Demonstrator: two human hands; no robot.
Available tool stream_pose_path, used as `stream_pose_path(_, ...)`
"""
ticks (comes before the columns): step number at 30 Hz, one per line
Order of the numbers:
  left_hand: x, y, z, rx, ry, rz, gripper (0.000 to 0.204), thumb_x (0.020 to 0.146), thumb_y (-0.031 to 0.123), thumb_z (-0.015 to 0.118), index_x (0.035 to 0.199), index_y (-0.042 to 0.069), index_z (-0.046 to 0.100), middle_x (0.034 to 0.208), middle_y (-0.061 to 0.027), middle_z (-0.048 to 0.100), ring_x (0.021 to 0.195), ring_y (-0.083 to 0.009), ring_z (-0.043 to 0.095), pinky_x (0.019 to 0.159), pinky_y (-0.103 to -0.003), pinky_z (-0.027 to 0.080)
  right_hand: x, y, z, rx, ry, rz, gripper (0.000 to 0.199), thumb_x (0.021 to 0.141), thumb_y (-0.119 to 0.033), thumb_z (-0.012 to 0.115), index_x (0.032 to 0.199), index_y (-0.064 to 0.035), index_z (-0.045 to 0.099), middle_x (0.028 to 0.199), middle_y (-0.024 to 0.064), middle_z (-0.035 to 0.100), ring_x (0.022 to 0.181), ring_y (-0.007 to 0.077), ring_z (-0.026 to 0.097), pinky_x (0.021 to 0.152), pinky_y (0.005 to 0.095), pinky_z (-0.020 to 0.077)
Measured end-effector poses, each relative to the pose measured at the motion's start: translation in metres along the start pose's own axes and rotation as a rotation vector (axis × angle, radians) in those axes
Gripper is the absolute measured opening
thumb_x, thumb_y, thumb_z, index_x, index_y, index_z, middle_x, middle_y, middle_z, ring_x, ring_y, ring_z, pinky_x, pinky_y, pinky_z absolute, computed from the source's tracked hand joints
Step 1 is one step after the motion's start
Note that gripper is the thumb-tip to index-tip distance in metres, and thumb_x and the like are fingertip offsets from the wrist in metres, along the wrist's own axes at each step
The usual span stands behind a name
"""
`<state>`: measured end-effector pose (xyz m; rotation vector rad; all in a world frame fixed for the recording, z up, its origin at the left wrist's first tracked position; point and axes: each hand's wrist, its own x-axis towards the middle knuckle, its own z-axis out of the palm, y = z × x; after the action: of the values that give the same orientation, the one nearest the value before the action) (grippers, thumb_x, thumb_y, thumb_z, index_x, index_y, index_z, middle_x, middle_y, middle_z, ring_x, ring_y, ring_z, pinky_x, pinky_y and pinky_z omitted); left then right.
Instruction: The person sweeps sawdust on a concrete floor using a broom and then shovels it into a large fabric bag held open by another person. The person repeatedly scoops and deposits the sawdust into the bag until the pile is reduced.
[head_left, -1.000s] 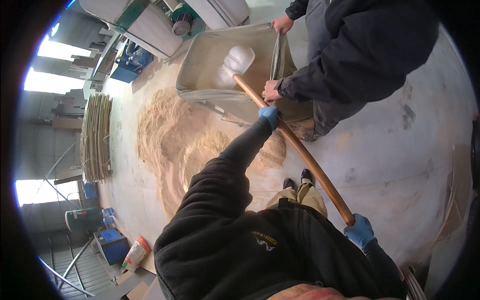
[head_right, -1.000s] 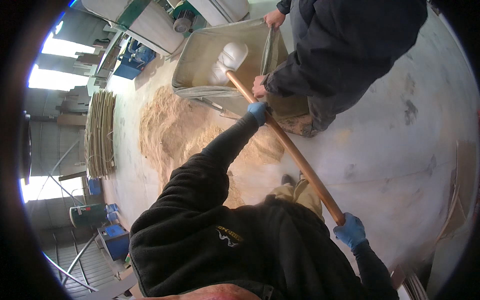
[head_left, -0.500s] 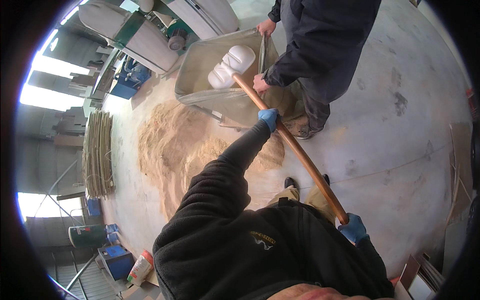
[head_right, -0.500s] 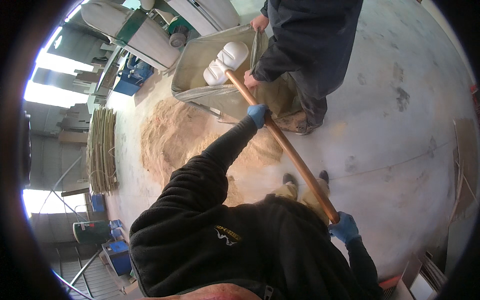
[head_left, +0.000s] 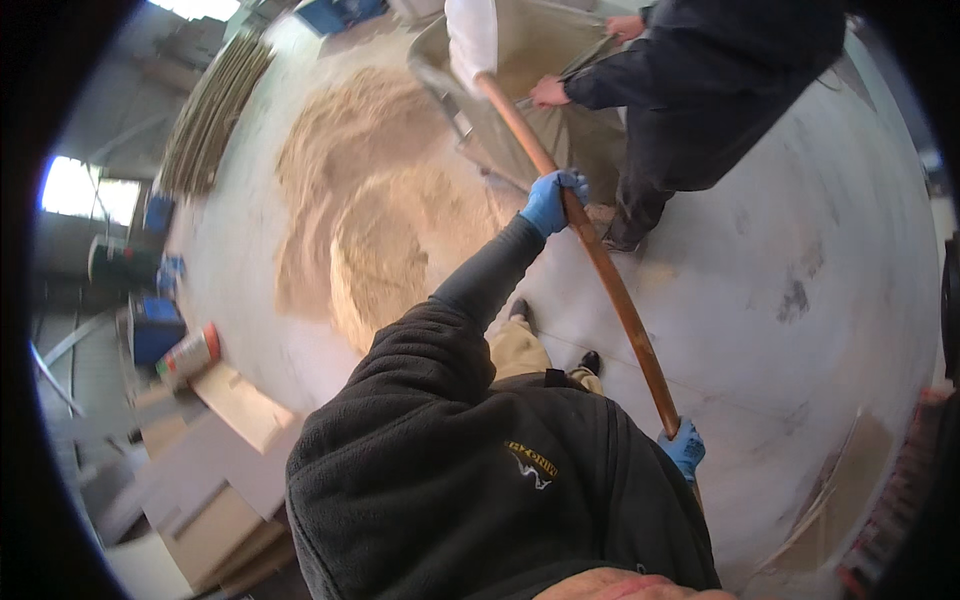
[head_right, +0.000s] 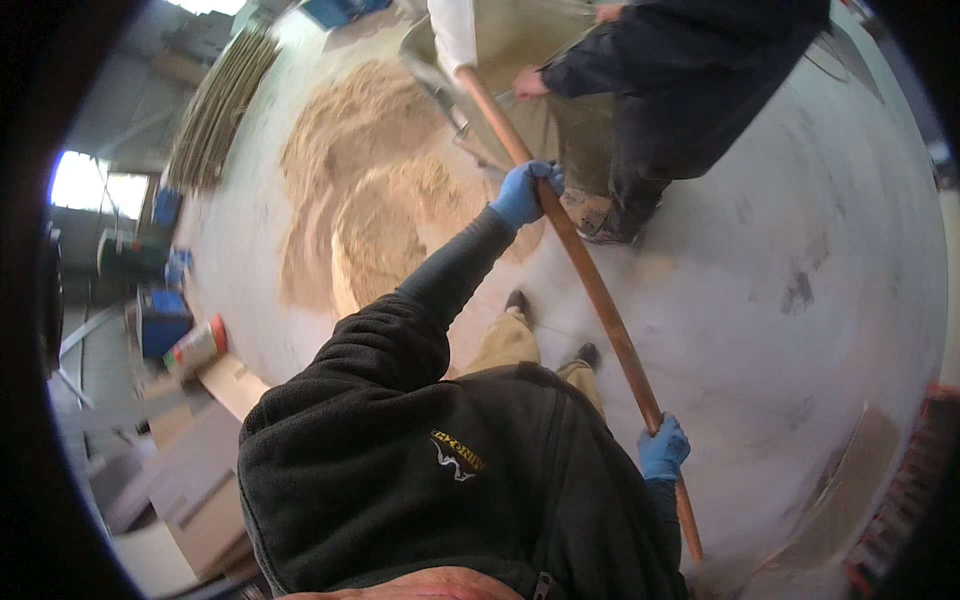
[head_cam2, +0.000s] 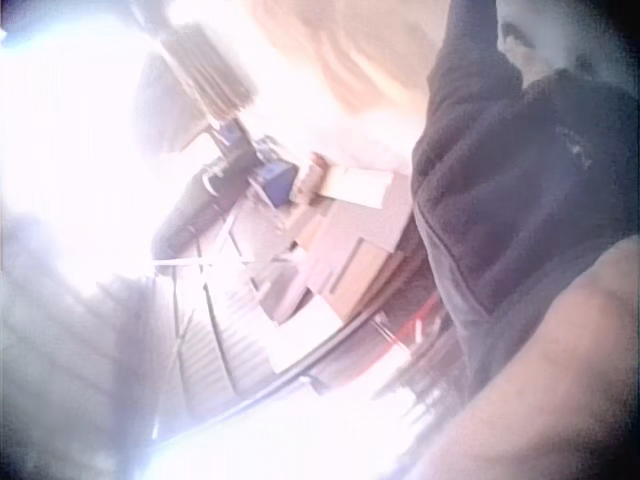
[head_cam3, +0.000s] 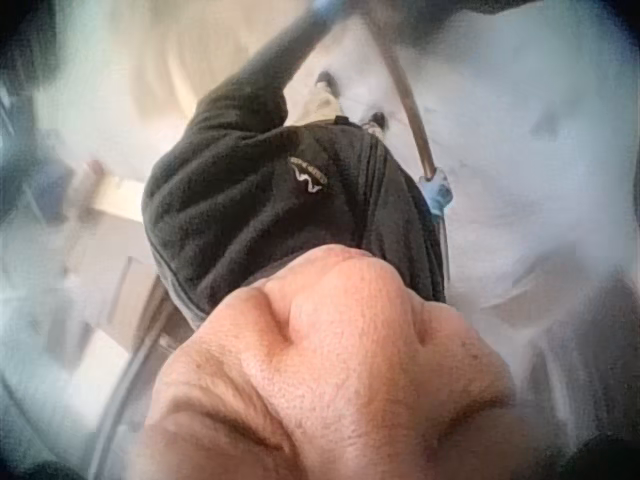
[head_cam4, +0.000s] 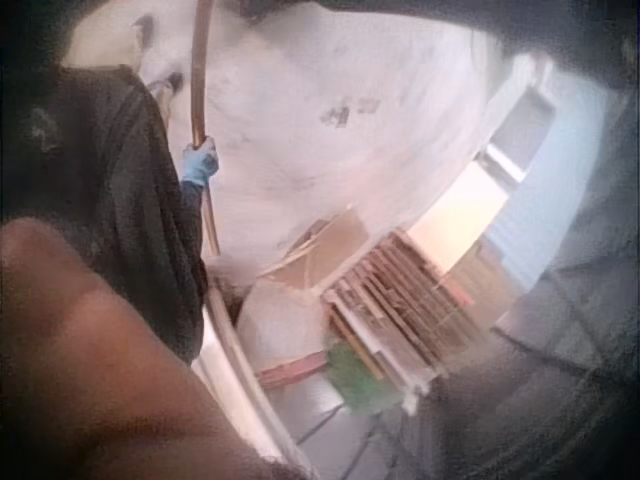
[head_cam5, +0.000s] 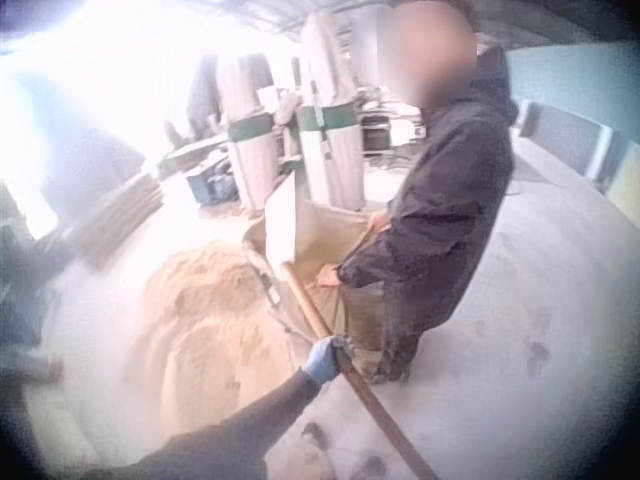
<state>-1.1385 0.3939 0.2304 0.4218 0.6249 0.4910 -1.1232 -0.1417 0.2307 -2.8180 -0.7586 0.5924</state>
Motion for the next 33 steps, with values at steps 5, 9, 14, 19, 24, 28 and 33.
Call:
stream_pose_path(5,-0.065,0.016,0.014,-0.235,-0.126,0.066,0.014,0.086,0.02,0.059,0.089,0.007,0.059,0.068,0.0005,0.054,0.059,-0.0166,0.05,0.061,-0.033,0.045,0.014,0.008,-0.041,-0.147,0.001,-0.087,0.04,0.07,-0.025,0.074,0.103,-0.0067,0.062,0.09,0.0166,0.068,0.082,0.0359,0.066,0.073,0.0458,0.0512)
stream_pose_path(9,-0.125,0.02,-0.009,-0.337,-0.261,0.136,0.015,0.085,0.026,0.06,0.087,0.01,0.059,0.065,0.0025,0.052,0.055,-0.0144,0.048,0.059,-0.033,0.043,0.024,0.009,-0.076,-0.218,-0.387,-0.16,0.044,0.073,-0.033,0.074,0.104,-0.0048,0.063,0.092,0.018,0.067,0.085,0.0391,0.065,0.073,0.046,0.0503)
stream_pose_path(14,-0.203,0.004,-0.069,-0.525,-0.289,0.202,0.016,0.085,0.028,0.06,0.085,0.013,0.056,0.063,0.0041,0.049,0.054,-0.0133,0.048,0.059,-0.033,0.043,-0.001,0.021,-0.091,-0.326,-0.508,-0.379,0.044,0.074,-0.036,0.074,0.101,-0.0034,0.064,0.089,0.0198,0.067,0.085,0.0408,0.064,0.072,0.0462,0.0501)
stream_pose_path(19,-0.255,-0.06,-0.149,-0.83,-0.172,0.229,0.028,0.086,0.019,0.06,0.069,0.015,0.036,0.065,0.0039,0.029,0.057,-0.0114,0.036,0.054,-0.025,0.038,-0.038,0.025,-0.103,-0.524,-0.617,-0.437,0.045,0.074,-0.037,0.074,0.101,-0.0028,0.064,0.089,0.021,0.067,0.084,0.0413,0.064,0.072,0.0467,0.0502)
stream_pose_path(24,-0.31,-0.175,-0.218,-0.688,0.402,0.124,0.018,0.089,0.021,0.058,0.076,0.01,0.051,0.08,-0.0059,0.06,0.066,-0.0187,0.058,0.06,-0.031,0.05,-0.083,0.028,-0.12,-0.668,-0.707,-0.438,0.045,0.073,-0.037,0.075,0.101,-0.0021,0.064,0.088,0.0222,0.067,0.084,0.0417,0.064,0.072,0.0472,0.0503)
stream_pose_path(28,-0.34,-0.268,-0.227,-0.626,0.845,-0.035,0.017,0.088,0.021,0.058,0.083,0.005,0.053,0.082,-0.0149,0.064,0.073,-0.0282,0.067,0.061,-0.039,0.057,-0.115,0.043,-0.137,-0.749,-0.737,-0.446,0.046,0.073,-0.037,0.075,0.101,-0.0017,0.064,0.088,0.0231,0.066,0.083,0.0421,0.064,0.071,0.0476,0.0504)
stream_pose_path(33,-0.369,-0.365,-0.229,-0.706,0.963,-0.145,0.017,0.088,0.014,0.054,0.095,-0.001,0.05,0.095,-0.0208,0.065,0.078,-0.0336,0.069,0.065,-0.046,0.059,-0.14,0.092,-0.161,-0.827,-0.753,-0.466,0.047,0.073,-0.037,0.075,0.1,-0.001,0.064,0.087,0.0243,0.066,0.083,0.0425,0.064,0.071,0.0481,0.0505)
